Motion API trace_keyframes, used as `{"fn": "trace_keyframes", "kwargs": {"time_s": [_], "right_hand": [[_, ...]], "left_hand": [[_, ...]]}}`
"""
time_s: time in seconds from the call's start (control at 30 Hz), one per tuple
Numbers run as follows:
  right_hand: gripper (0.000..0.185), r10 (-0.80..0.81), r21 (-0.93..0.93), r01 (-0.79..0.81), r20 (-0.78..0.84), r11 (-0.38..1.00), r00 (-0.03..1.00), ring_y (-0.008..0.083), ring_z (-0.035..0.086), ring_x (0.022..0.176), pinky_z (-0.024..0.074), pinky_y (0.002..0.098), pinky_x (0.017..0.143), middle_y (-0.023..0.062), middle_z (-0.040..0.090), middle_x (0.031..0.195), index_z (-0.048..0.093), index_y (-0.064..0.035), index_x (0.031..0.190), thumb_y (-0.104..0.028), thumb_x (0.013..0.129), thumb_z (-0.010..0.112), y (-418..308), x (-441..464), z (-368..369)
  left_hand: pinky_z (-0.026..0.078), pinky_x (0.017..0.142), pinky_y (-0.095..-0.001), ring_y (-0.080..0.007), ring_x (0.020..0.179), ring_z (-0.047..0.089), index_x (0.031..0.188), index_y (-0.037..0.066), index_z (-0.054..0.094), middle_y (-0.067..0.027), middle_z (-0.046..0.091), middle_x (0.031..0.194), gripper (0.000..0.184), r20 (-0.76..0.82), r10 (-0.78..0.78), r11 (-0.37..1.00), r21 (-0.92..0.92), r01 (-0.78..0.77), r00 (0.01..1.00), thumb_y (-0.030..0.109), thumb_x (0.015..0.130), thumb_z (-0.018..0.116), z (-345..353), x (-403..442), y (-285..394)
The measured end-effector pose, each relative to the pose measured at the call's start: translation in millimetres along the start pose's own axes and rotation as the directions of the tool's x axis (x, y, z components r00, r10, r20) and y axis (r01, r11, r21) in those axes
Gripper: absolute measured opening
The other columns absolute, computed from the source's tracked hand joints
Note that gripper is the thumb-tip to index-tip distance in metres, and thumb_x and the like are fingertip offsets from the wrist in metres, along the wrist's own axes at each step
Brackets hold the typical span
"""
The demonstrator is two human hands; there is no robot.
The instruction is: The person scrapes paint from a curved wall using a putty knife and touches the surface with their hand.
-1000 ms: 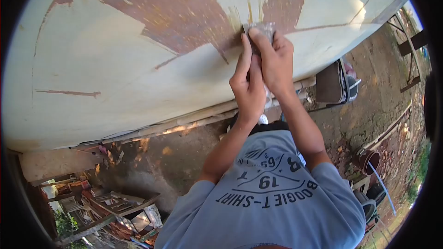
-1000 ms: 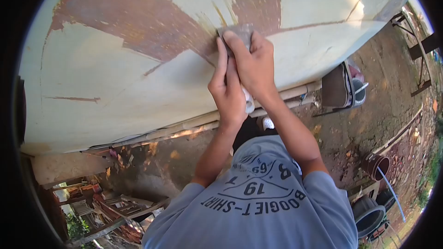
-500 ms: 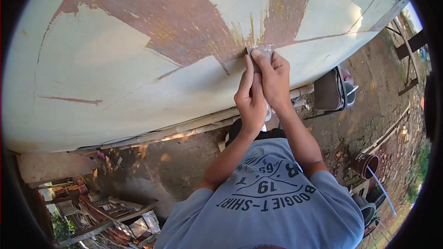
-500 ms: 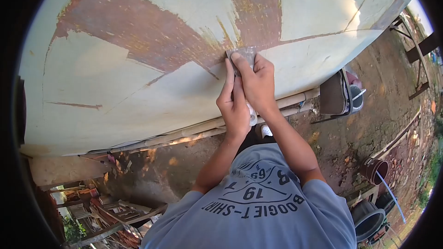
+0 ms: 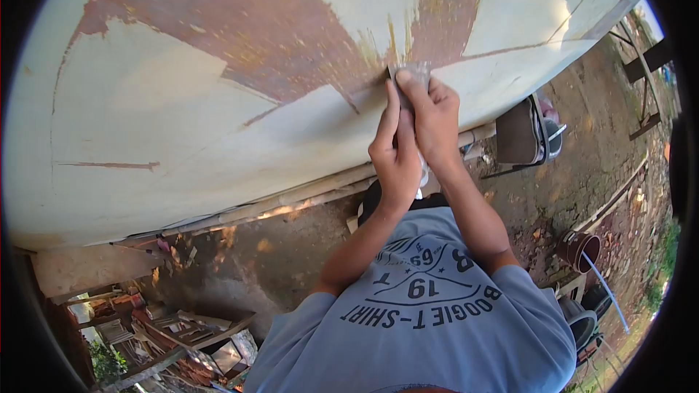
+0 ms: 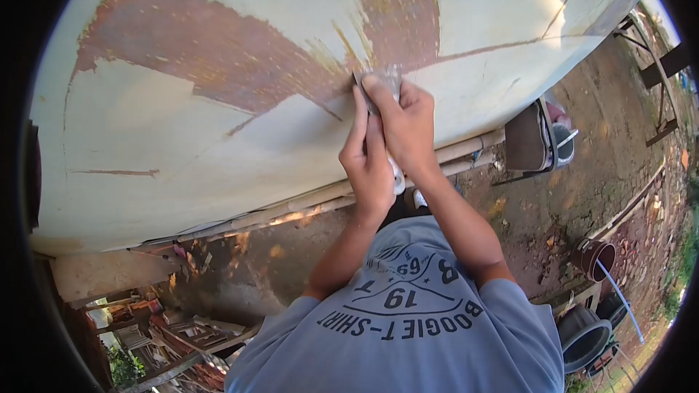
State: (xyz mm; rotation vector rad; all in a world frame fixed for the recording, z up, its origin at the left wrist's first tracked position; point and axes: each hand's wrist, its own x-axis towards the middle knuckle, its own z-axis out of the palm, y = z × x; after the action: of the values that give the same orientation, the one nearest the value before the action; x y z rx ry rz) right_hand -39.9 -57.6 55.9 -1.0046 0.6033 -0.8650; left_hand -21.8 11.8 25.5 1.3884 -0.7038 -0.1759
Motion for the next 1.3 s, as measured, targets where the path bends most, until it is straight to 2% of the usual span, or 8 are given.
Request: {"fn": "trace_keyframes", "kwargs": {"time_s": [0.1, 0.2, 0.3, 0.47, 0.77, 0.9, 1.13, 1.3], "right_hand": [[0.022, 0.033, -0.018, -0.033, 0.019, 0.999, 0.999, 0.0018, 0.049, 0.062, 0.039, 0.0217, 0.053, -0.0026, 0.061, 0.071, 0.067, 0.0008, 0.084, -0.018, 0.094, 0.065, 5, 2, -6], [0.022, 0.069, 0.0, -0.069, 0.066, 0.998, 0.995, 0.0013, 0.048, 0.06, 0.0383, 0.021, 0.052, -0.0028, 0.061, 0.07, 0.066, -0.0002, 0.082, -0.018, 0.095, 0.064, -4, -1, -10], [0.022, 0.012, 0.016, -0.012, 0.021, 1.0, 1.0, 0.0009, 0.047, 0.058, 0.0371, 0.0204, 0.05, -0.003, 0.061, 0.069, 0.065, -0.0014, 0.08, -0.018, 0.094, 0.065, 7, 1, -6], [0.023, 0.013, 0.0, -0.013, 0.037, 1.0, 0.999, 0.0002, 0.045, 0.057, 0.0355, 0.0207, 0.049, -0.0041, 0.059, 0.067, 0.064, -0.0025, 0.079, -0.019, 0.095, 0.065, 10, 2, -8], [0.023, -0.04, -0.297, 0.104, 0.216, 0.949, 0.976, 0.0049, 0.045, 0.064, 0.0402, 0.0256, 0.054, -0.0029, 0.057, 0.068, 0.06, 0.0025, 0.088, -0.017, 0.099, 0.054, 13, -22, -13], [0.028, -0.008, -0.155, 0.045, 0.231, 0.987, 0.973, 0.0049, 0.045, 0.066, 0.041, 0.025, 0.057, -0.0019, 0.056, 0.071, 0.059, 0.0017, 0.088, -0.02, 0.103, 0.049, 14, -18, -8], [0.034, -0.009, -0.109, 0.033, 0.217, 0.993, 0.976, 0.0034, 0.046, 0.065, 0.04, 0.0226, 0.056, -0.0026, 0.056, 0.07, 0.06, 0.0004, 0.086, -0.025, 0.105, 0.048, 25, -6, -5], [0.037, -0.011, -0.095, 0.029, 0.193, 0.995, 0.981, 0.0032, 0.045, 0.063, 0.0394, 0.0228, 0.054, -0.003, 0.056, 0.068, 0.058, 0.0001, 0.081, -0.025, 0.105, 0.048, 31, -5, -4]], "left_hand": [[0.042, 0.096, -0.0244, -0.0109, 0.115, 0.052, 0.144, -0.005, 0.04, -0.0145, 0.057, 0.136, 0.043, 0.0, -0.029, 0.998, -0.048, 0.029, 1.0, 0.006, 0.103, 0.044, 2, -4, -4], [0.044, 0.087, -0.0226, -0.0079, 0.102, 0.053, 0.145, -0.004, 0.04, -0.0087, 0.063, 0.121, 0.043, 0.042, -0.145, 0.986, -0.073, 0.148, 0.989, 0.005, 0.103, 0.044, 0, -7, 12], [0.043, 0.085, -0.021, -0.0069, 0.099, 0.052, 0.146, -0.003, 0.04, -0.008, 0.064, 0.117, 0.043, 0.02, -0.077, 0.995, -0.056, 0.078, 0.997, 0.005, 0.103, 0.044, 0, -5, -6], [0.043, 0.096, -0.0243, -0.0107, 0.113, 0.054, 0.146, -0.003, 0.04, -0.0155, 0.055, 0.138, 0.043, 0.01, -0.02, 0.999, -0.039, 0.021, 1.0, 0.004, 0.103, 0.043, 0, -5, -11], [0.045, 0.096, -0.0273, -0.0132, 0.112, 0.055, 0.152, -0.001, 0.026, -0.0127, 0.056, 0.133, 0.05, -0.082, -0.162, 0.972, -0.187, 0.144, 0.983, 0.008, 0.105, 0.041, -7, -20, -7], [0.046, 0.095, -0.0274, -0.0136, 0.111, 0.056, 0.151, 0.0, 0.029, -0.0128, 0.056, 0.134, 0.049, -0.102, -0.152, 0.98, -0.144, 0.137, 0.983, 0.008, 0.105, 0.041, -8, -17, -9], [0.046, 0.094, -0.0281, -0.0154, 0.11, 0.057, 0.148, -0.004, 0.034, -0.0164, 0.061, 0.128, 0.047, -0.089, -0.012, 1.0, 0.011, 0.013, 0.996, 0.005, 0.103, 0.042, -12, -5, -11], [0.046, 0.094, -0.0288, -0.0162, 0.111, 0.058, 0.147, -0.005, 0.036, -0.0176, 0.06, 0.13, 0.046, -0.099, -0.021, 0.999, 0.044, 0.026, 0.995, 0.004, 0.102, 0.043, -12, -6, -21]]}}
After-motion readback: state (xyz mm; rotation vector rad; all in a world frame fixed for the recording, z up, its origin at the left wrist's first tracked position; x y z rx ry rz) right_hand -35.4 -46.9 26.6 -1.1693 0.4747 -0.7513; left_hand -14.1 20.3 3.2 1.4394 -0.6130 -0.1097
